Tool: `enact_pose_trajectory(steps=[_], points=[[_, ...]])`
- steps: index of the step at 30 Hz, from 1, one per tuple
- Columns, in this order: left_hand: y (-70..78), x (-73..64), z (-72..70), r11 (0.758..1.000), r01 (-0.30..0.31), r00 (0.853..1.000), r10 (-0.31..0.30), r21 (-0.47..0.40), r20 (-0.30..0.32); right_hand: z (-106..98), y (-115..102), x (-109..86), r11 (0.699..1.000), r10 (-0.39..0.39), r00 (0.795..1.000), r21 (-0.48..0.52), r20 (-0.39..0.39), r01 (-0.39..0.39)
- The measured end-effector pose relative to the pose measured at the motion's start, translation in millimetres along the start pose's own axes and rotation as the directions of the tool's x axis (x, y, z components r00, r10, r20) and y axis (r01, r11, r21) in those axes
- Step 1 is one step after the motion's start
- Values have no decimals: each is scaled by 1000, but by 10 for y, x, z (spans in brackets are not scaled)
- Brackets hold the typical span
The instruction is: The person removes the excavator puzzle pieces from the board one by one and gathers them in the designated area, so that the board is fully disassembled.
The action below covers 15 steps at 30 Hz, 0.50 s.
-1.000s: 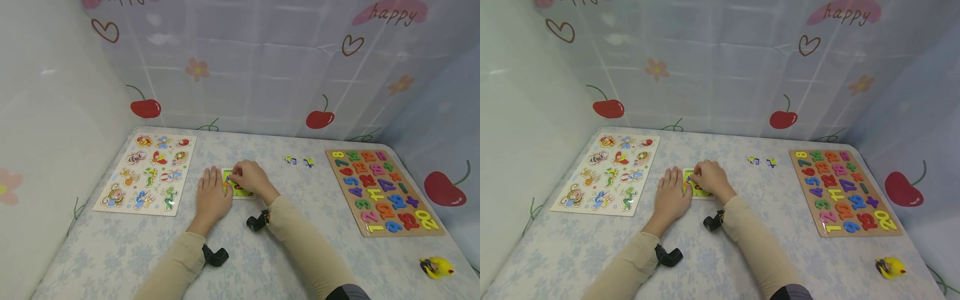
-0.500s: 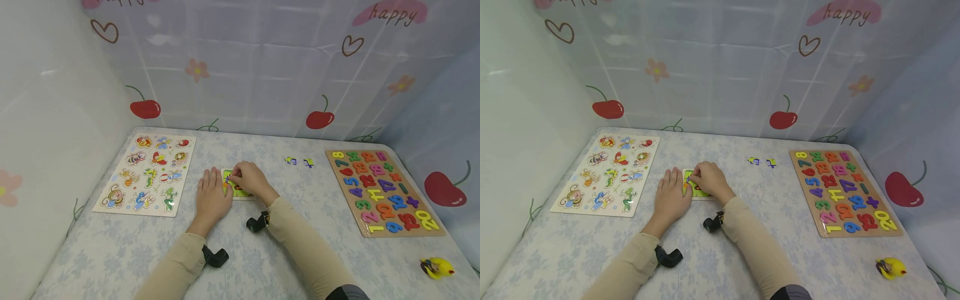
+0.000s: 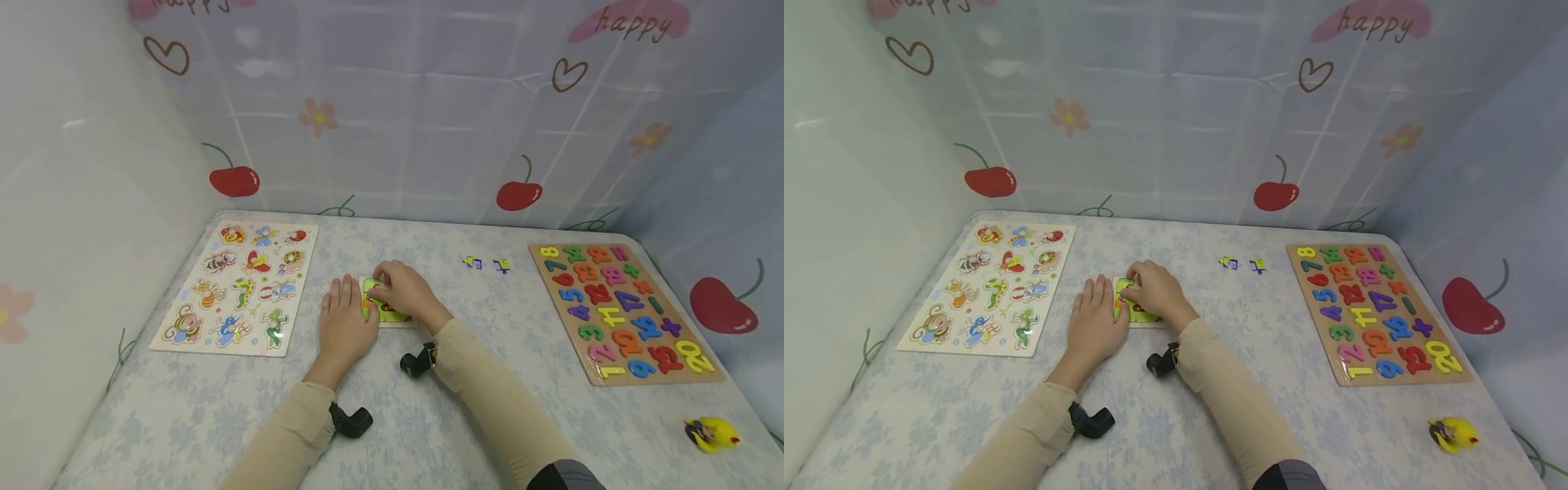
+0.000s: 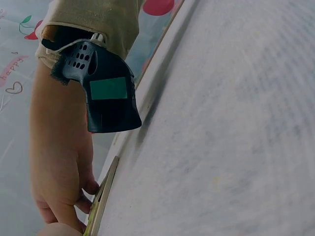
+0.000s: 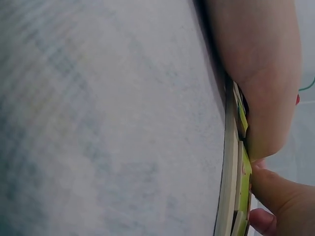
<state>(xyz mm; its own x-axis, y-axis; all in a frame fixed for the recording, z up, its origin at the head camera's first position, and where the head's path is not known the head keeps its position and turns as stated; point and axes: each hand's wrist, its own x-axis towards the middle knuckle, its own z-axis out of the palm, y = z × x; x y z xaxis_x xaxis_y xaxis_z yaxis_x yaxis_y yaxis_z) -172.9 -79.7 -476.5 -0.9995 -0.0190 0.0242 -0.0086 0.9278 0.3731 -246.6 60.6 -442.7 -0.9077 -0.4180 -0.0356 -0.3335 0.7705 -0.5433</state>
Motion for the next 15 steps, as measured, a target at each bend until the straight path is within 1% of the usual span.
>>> enact_pose_trajectory(steps=[2, 5, 8, 11, 15], points=[[0, 2, 2, 1000, 5, 1000, -5, 2, 8, 3, 6, 8, 999, 0, 1000, 34, -8, 0], [-2, -4, 0, 1000, 3, 1000, -3, -3, 3, 18, 15, 16, 994, 4, 1000, 113, -24, -2], [0, -11, -2, 1000, -3, 1000, 3, -13, -13, 28, 22, 16, 979, 16, 999, 202, -41, -7], [4, -13, -4, 1000, -6, 1000, 5, -18, -25, 16, 29, 11, 963, 24, 998, 268, -62, -7], [7, -11, -1, 1000, -4, 1000, 4, -22, -29, -62, 70, 9, 947, 35, 994, 321, -102, 0]])
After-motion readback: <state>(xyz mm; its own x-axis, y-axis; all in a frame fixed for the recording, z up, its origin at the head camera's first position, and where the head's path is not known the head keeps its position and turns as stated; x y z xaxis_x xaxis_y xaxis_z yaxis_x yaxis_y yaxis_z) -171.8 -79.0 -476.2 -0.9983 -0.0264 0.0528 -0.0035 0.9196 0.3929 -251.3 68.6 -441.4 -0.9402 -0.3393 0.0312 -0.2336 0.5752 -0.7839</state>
